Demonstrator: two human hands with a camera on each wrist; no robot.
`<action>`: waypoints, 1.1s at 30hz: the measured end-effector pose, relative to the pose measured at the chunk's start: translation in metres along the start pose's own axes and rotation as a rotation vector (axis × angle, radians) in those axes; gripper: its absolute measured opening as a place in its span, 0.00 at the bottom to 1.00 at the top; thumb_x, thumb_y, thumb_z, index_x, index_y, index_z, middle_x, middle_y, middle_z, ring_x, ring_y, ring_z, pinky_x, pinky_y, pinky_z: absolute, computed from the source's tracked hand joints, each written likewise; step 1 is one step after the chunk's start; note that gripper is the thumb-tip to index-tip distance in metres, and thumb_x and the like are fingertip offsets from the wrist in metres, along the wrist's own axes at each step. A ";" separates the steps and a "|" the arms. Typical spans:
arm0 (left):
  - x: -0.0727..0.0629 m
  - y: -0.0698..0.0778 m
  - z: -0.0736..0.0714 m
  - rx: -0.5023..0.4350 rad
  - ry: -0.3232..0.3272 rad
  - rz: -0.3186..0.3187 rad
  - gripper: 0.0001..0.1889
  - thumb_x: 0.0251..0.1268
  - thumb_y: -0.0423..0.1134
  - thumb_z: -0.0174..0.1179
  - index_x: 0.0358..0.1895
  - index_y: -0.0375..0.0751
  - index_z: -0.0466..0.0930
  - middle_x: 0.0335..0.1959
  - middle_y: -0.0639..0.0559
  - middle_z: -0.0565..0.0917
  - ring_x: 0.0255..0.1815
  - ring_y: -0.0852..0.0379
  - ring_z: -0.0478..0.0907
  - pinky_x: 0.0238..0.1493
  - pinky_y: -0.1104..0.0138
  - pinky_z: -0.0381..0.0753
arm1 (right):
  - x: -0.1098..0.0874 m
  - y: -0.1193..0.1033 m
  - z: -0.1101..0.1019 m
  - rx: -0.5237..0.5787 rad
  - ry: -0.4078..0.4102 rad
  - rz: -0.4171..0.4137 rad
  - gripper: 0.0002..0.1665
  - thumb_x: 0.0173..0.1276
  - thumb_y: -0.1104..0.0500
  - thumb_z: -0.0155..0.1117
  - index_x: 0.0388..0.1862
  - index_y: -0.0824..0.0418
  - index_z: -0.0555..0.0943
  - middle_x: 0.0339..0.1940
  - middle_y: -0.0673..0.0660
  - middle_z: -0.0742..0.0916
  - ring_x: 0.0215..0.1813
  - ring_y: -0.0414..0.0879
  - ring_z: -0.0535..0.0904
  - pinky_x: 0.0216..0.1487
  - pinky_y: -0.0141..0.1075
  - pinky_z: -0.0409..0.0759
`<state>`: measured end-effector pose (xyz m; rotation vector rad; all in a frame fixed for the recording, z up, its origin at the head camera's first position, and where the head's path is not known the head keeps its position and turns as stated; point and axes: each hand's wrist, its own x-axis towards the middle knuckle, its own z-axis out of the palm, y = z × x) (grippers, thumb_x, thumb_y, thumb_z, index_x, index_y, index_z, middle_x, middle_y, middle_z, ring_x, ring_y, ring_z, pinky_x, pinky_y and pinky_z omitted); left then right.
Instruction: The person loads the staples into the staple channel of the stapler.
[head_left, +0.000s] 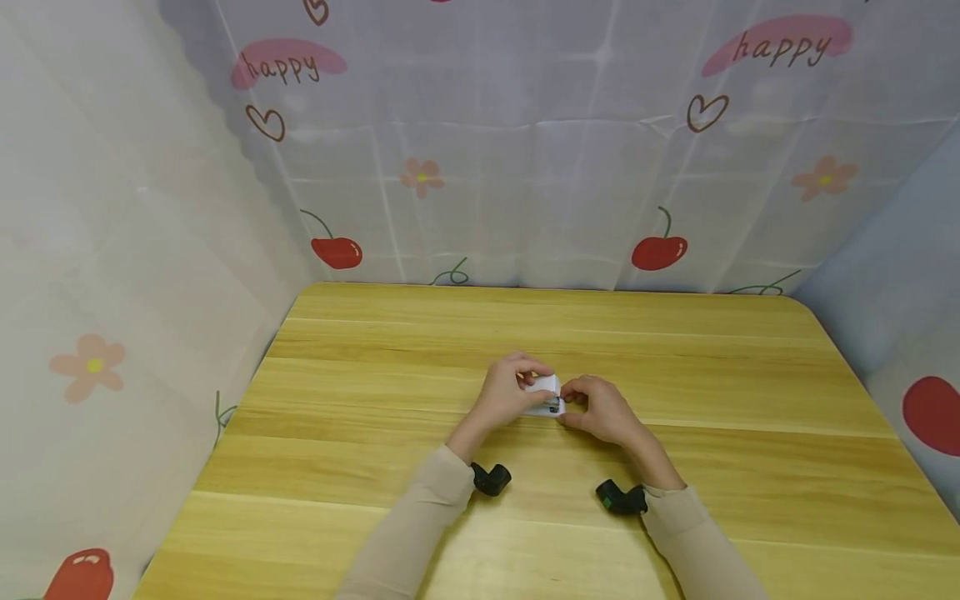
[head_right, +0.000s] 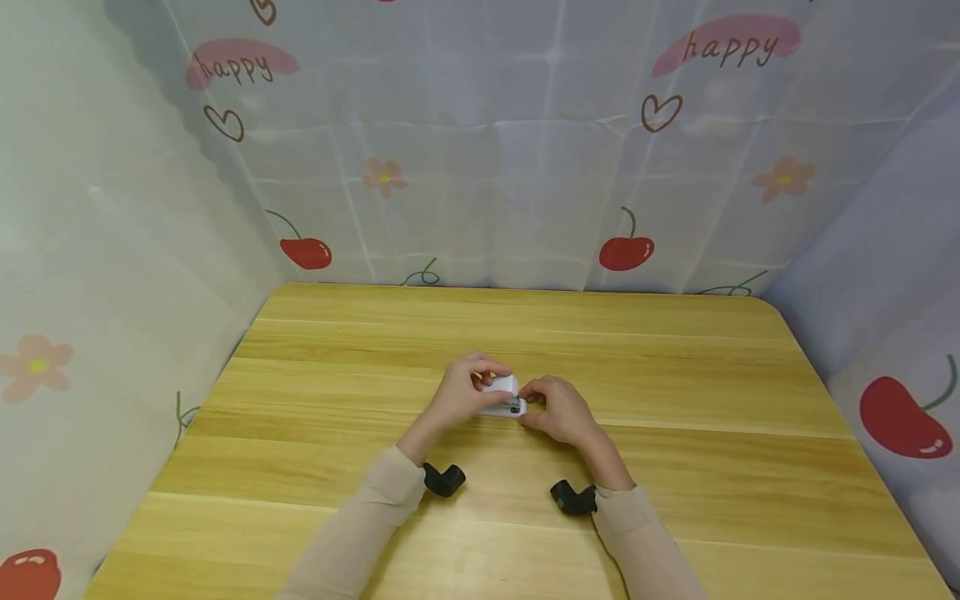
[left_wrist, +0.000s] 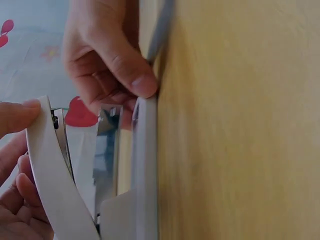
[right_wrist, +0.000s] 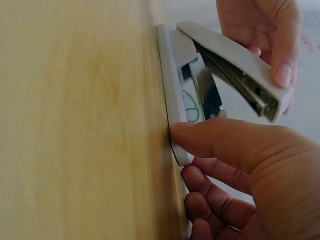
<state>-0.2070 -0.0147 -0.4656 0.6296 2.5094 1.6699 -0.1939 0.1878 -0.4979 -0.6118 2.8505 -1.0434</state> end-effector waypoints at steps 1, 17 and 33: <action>0.000 -0.001 0.002 0.016 -0.001 -0.004 0.14 0.51 0.33 0.74 0.43 0.39 0.88 0.43 0.49 0.83 0.35 0.62 0.73 0.37 0.74 0.77 | 0.000 0.000 0.000 0.001 -0.001 0.000 0.15 0.54 0.59 0.77 0.39 0.61 0.84 0.35 0.52 0.84 0.37 0.43 0.76 0.39 0.36 0.76; 0.000 -0.007 0.018 0.088 0.012 -0.021 0.13 0.50 0.32 0.75 0.41 0.40 0.88 0.40 0.52 0.84 0.34 0.62 0.74 0.37 0.74 0.75 | 0.000 0.000 -0.001 0.018 -0.017 0.020 0.15 0.55 0.59 0.76 0.41 0.62 0.84 0.37 0.54 0.84 0.38 0.45 0.76 0.41 0.38 0.76; -0.013 -0.007 -0.009 0.150 0.046 0.095 0.19 0.58 0.34 0.69 0.53 0.34 0.82 0.55 0.42 0.78 0.51 0.50 0.78 0.48 0.64 0.82 | -0.007 0.007 -0.016 0.004 0.010 0.042 0.22 0.60 0.57 0.73 0.51 0.67 0.83 0.45 0.60 0.85 0.47 0.54 0.81 0.50 0.49 0.80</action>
